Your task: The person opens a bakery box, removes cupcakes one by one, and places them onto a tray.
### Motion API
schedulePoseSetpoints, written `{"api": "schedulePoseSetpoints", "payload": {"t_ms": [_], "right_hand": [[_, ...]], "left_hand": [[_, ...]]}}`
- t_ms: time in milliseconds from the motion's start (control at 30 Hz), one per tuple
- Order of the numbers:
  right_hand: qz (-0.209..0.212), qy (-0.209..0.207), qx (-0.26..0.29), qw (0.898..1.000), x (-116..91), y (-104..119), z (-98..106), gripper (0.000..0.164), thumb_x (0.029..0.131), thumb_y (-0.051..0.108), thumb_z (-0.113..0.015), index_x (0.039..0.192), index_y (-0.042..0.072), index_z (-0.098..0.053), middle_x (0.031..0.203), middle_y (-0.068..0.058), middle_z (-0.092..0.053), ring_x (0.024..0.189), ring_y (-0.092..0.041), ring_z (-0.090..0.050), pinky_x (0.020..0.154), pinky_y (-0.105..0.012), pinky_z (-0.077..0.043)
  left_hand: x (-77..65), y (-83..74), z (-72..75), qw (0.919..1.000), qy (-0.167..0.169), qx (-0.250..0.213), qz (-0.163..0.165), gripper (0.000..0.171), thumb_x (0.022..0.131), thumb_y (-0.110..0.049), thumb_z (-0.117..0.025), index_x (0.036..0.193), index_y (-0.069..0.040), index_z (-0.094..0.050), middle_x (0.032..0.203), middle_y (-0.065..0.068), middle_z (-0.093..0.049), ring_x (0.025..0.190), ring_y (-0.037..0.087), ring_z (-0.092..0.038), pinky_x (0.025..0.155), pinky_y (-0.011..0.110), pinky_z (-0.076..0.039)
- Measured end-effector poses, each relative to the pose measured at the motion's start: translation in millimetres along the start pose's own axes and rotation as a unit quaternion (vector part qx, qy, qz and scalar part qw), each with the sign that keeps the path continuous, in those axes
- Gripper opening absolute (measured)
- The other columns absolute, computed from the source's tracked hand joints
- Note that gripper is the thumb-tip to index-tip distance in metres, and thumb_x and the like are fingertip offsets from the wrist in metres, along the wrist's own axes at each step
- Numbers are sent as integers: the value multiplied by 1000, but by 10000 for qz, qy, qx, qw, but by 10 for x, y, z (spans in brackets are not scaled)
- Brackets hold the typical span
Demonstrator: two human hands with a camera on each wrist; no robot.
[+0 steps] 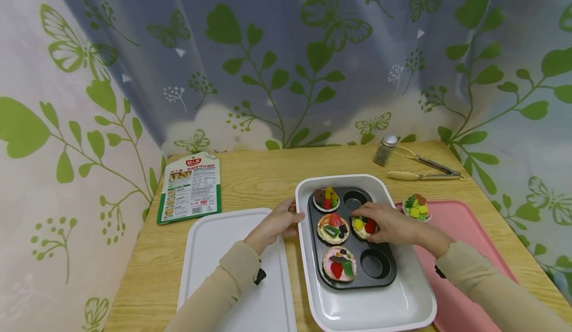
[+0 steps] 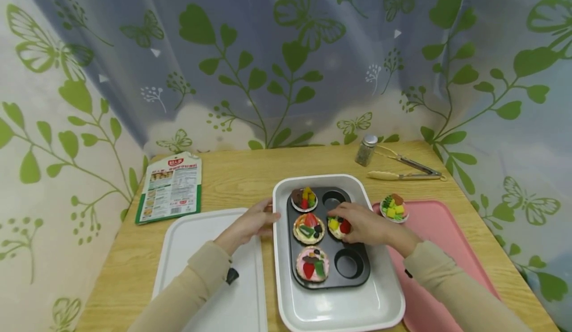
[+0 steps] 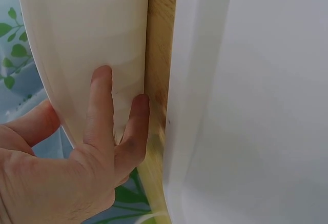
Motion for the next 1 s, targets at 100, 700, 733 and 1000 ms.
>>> {"api": "schedulePoseSetpoints", "payload": {"t_ms": [100, 700, 733, 1000], "right_hand": [[-102, 88, 151, 9998, -6, -19, 5, 62, 90, 19, -84, 146, 9, -60, 138, -10, -63, 108, -16, -57, 89, -31, -57], [-388, -474, 1049, 9926, -78, 12, 338, 70, 87, 29, -87, 150, 19, -57, 141, -14, -53, 92, -17, -56, 73, -24, -55], [-393, -540, 1105, 9916, -92, 20, 379, 71, 88, 30, -87, 150, 19, -57, 142, -15, -53, 92, -17, -57, 74, -24, -55], [-172, -1266, 1430, 9814, -214, 10, 644, 70, 90, 26, -86, 151, 16, -53, 139, -11, -58, 88, -11, -59, 72, -25, -56]], "left_hand": [[-1, 4, -2, 10000, 30, -29, -24, 60, 107, -9, -54, 162, 0, -32, 152, 25, -50, 129, 42, -62, 95, 45, -64], [-1, 21, 20, 10000, 71, -10, -67, 62, 107, -10, -54, 163, -1, -31, 156, 24, -49, 130, 42, -62, 97, 46, -63], [-2, 21, 20, 10000, 72, -16, -68, 62, 107, -10, -54, 163, -1, -31, 156, 24, -49, 130, 42, -62, 97, 45, -63], [15, 43, 7, 9999, 92, -54, -79, 60, 106, -10, -55, 162, -1, -33, 155, 24, -50, 132, 42, -61, 95, 42, -64]]}}
Point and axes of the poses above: each hand's wrist, its own x-axis towards the middle knuckle, its own z-axis out of the back of the hand, y = z × x, the point moved 8 cm from there along x, towards the middle knuckle
